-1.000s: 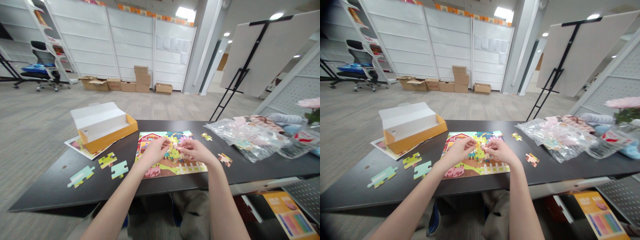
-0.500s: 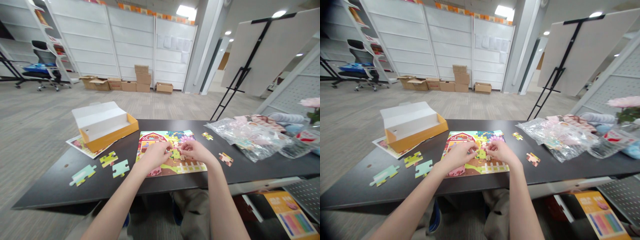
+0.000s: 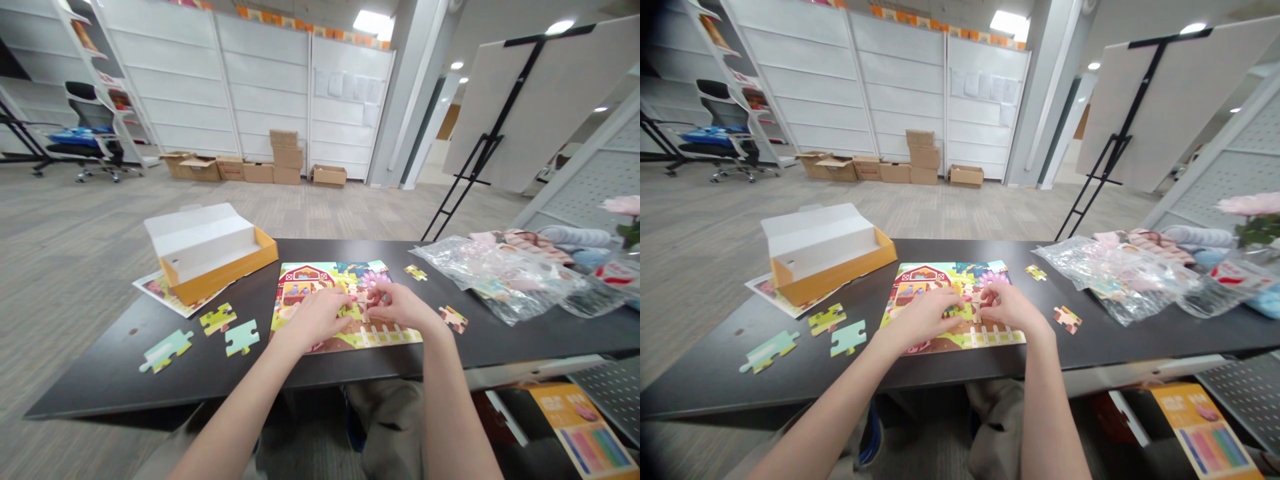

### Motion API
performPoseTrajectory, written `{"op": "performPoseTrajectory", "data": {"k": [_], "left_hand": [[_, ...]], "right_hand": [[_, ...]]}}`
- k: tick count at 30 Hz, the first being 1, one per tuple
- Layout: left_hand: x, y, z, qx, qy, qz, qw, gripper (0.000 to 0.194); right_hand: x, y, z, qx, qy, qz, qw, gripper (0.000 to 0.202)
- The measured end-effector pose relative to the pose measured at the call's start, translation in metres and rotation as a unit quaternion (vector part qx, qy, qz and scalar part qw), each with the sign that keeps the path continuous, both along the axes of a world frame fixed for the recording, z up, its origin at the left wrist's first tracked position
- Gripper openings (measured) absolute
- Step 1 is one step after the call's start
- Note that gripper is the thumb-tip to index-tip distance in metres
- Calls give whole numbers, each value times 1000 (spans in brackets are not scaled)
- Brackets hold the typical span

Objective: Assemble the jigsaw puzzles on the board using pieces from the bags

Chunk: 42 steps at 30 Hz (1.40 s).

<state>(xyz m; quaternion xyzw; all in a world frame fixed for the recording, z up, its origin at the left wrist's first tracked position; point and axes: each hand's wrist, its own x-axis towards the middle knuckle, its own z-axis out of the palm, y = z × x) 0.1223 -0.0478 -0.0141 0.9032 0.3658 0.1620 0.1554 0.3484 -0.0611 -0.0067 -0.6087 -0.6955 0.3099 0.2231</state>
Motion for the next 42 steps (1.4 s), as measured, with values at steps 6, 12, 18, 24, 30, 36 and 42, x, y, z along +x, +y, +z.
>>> {"op": "performPoseTrajectory", "data": {"k": [6,12,18,24,30,36,42], "left_hand": [[-1,0,0,3,5,-2,1000,17],[1,-2,2,10,16,9,1000,18],[2,-1,0,14,20,18,1000,18],[3,-2,1,12,21,15,1000,15],[4,-1,4,4,36,18,999,14],[10,2,14,-10,54,22,998,16],[18,5,20,-13,73,35,997,16]], "right_hand": [[-4,-3,7,-41,19,41,998,20],[-10,-5,11,-41,35,51,997,16],[-9,-4,8,-40,36,53,997,16],[-11,0,-2,-40,16,32,999,14],[-3,-4,4,-12,-18,25,999,19],[59,-16,0,73,-136,-166,974,26],[124,-33,-15,60,-200,-261,942,28]]}}
